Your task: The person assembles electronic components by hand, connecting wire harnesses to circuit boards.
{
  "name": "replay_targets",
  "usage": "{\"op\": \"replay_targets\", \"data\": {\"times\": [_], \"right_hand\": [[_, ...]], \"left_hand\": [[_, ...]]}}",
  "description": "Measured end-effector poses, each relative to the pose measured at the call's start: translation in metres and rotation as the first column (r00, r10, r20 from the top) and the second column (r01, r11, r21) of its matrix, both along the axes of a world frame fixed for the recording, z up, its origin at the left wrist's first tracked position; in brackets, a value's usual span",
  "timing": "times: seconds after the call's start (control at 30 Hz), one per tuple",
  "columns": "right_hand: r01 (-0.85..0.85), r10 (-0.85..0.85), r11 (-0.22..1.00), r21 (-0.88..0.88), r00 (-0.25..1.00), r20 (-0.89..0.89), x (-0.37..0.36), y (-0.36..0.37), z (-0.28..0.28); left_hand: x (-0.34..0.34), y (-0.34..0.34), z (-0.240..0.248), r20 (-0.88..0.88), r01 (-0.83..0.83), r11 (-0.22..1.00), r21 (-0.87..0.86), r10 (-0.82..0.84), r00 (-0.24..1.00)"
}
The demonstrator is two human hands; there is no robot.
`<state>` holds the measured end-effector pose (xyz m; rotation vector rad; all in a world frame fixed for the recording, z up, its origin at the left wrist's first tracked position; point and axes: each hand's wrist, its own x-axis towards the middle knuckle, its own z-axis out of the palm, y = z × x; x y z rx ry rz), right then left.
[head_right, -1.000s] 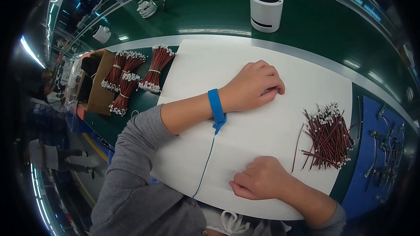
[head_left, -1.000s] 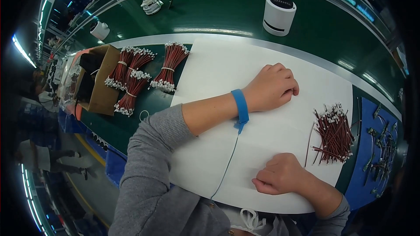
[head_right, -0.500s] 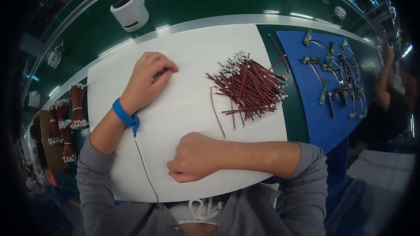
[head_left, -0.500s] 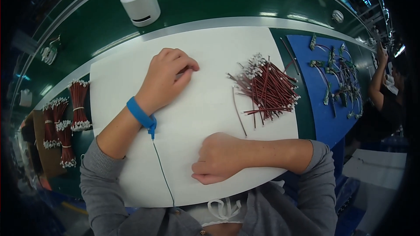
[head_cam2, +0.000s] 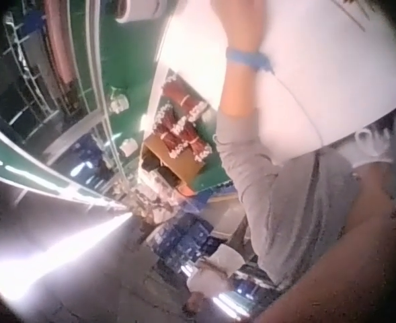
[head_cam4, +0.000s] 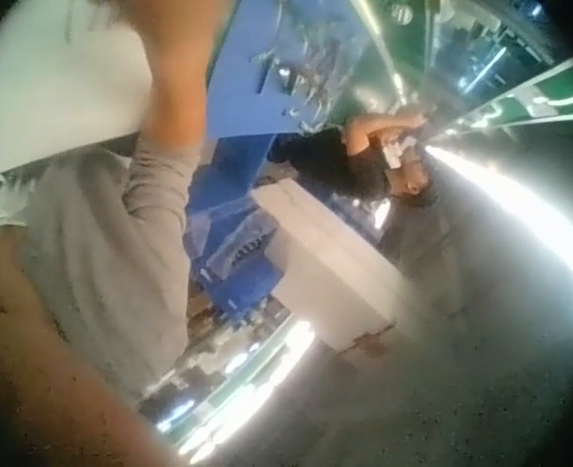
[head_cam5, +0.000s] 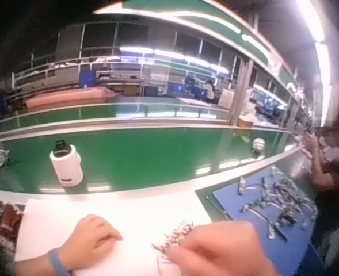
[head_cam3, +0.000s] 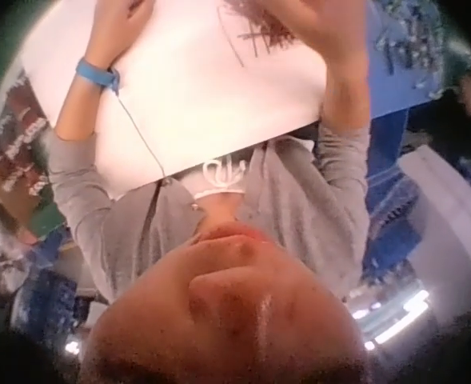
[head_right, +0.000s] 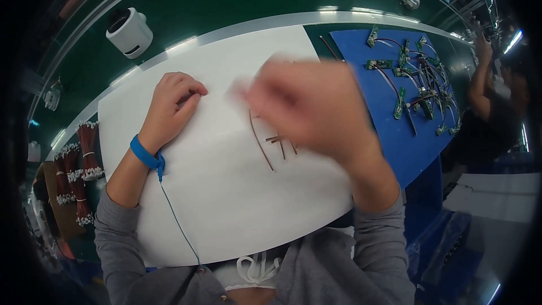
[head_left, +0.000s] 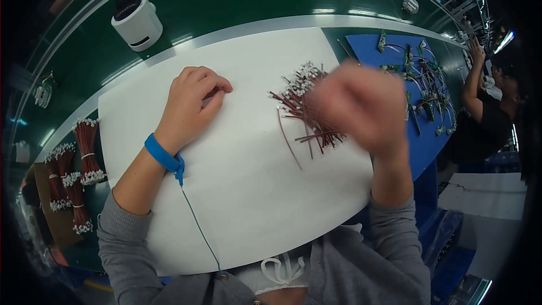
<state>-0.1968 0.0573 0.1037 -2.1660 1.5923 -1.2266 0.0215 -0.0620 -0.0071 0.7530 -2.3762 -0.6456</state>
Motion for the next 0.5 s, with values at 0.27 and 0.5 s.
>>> {"op": "replay_targets", "data": {"times": [0.27,0.5], "right_hand": [[0.851,-0.557,0.404,0.335,0.520,-0.648,-0.116,-0.020,-0.014],[0.874,-0.485,0.314,0.372,0.484,-0.728,-0.118,-0.022,-0.033]], "left_hand": [[-0.020,0.007,0.005,0.022,0.004,0.999,0.047,-0.005,1.000],[-0.020,0.010,-0.004,0.030,-0.005,1.000,0.024,0.004,1.000]]}}
